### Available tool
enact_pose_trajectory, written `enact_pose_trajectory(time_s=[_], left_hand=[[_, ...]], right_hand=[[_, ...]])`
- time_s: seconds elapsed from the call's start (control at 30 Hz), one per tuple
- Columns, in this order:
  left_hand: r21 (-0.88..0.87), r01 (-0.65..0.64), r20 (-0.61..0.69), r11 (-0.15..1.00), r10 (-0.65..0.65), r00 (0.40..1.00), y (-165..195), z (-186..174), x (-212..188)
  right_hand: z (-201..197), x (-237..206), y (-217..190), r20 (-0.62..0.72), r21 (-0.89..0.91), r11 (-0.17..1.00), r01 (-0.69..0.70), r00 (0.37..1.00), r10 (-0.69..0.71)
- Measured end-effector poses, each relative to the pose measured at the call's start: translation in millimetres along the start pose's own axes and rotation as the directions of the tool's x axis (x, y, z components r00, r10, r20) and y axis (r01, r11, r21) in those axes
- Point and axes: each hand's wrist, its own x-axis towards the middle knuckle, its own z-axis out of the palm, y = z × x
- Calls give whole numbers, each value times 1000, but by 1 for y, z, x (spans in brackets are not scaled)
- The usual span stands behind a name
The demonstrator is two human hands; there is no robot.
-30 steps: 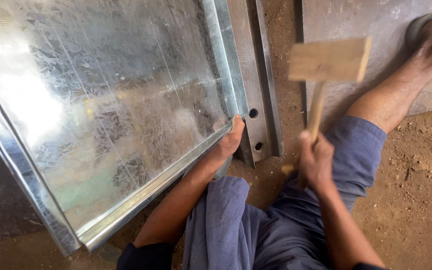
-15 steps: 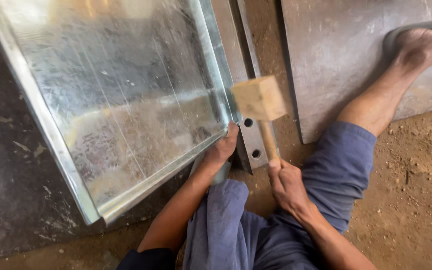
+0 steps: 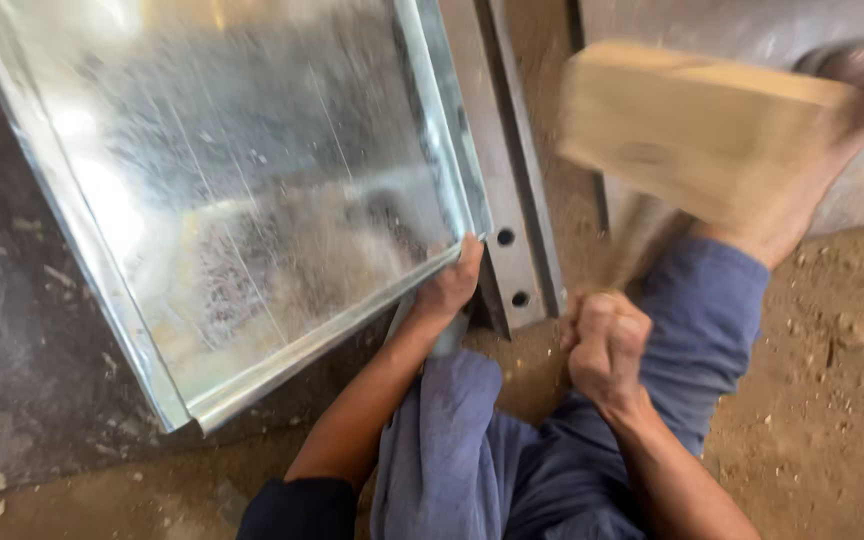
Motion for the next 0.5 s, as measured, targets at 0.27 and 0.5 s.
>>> enact_pose_trajectory(time_s=[0.27, 0.5], left_hand=[[-63, 43, -48, 997, -46, 998, 1, 6, 5], [-12, 49, 22, 999, -48, 999, 2, -7, 14]], right_hand=[[-3, -5, 16, 149, -331, 942, -52, 983, 107], [-8, -22, 42, 132, -81, 996, 39, 991, -29]])
